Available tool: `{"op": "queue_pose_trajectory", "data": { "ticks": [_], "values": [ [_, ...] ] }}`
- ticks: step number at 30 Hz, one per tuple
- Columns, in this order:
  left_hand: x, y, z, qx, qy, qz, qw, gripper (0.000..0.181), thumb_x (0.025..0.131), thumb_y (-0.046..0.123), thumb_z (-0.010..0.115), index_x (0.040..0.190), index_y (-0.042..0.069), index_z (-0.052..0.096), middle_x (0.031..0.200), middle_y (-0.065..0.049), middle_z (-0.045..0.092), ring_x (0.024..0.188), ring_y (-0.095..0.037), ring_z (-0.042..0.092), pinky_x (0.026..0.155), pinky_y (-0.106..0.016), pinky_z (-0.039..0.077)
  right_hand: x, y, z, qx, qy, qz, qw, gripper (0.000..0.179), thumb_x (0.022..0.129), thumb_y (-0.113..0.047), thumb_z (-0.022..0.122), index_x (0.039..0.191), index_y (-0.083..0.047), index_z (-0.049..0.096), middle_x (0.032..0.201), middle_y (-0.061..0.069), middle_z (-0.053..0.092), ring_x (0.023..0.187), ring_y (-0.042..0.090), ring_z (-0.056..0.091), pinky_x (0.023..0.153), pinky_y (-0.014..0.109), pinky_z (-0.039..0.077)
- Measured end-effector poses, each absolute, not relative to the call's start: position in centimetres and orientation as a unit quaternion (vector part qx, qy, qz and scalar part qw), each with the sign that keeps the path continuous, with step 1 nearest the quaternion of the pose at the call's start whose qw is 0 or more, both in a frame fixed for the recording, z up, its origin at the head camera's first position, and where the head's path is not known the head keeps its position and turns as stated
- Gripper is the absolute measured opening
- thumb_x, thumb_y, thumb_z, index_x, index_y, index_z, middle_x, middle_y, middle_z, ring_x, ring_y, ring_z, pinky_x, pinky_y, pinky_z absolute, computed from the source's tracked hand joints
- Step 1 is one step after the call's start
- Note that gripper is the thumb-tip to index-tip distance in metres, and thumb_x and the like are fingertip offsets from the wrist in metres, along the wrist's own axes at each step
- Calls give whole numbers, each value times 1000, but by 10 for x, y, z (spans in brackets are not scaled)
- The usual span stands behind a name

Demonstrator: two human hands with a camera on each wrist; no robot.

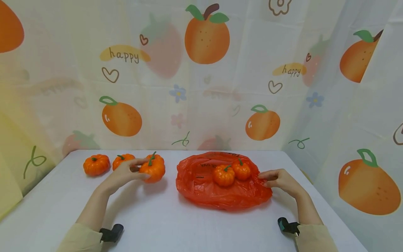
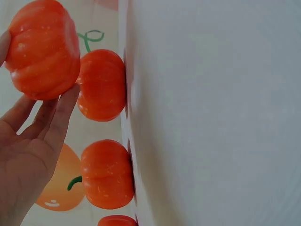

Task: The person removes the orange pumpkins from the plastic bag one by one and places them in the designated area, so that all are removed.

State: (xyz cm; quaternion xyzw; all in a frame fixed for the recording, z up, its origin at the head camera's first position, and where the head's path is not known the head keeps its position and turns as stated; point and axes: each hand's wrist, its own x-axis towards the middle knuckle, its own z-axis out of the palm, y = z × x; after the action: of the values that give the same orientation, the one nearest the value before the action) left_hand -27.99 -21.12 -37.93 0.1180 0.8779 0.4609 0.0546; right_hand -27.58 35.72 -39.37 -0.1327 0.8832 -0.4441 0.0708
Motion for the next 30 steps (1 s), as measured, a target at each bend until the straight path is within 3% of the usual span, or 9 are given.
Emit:
{"op": "queue_pose_trajectory", "data": {
  "ticks": [6,13,21,30],
  "values": [
    [-279,-217,-383,127,877,456,81,69,84,37,74,144,14,49,148,-14,50,132,-33,52,108,-51,44,-276,357,-394,-131,883,-445,72,38,85,-8,64,122,1,68,130,25,64,114,29,63,83,23,56],
    [-281,-221,-387,140,876,450,99,62,83,32,75,139,14,55,137,-12,58,121,-25,54,92,-30,47,-275,357,-394,-126,882,-449,75,39,86,-9,64,123,0,67,131,24,64,114,28,62,84,24,56],
    [-283,-224,-392,145,868,464,105,62,83,25,75,138,8,54,137,-15,57,121,-26,56,91,-27,50,-276,358,-395,-127,881,-450,74,39,86,-9,65,124,0,67,132,24,63,114,27,62,84,24,57],
    [-282,-224,-397,138,881,440,110,63,79,29,79,136,13,56,140,-12,57,124,-28,55,94,-31,46,-276,358,-396,-133,882,-446,73,40,84,-9,65,122,1,68,131,24,64,114,28,63,84,24,56]
  ]
}}
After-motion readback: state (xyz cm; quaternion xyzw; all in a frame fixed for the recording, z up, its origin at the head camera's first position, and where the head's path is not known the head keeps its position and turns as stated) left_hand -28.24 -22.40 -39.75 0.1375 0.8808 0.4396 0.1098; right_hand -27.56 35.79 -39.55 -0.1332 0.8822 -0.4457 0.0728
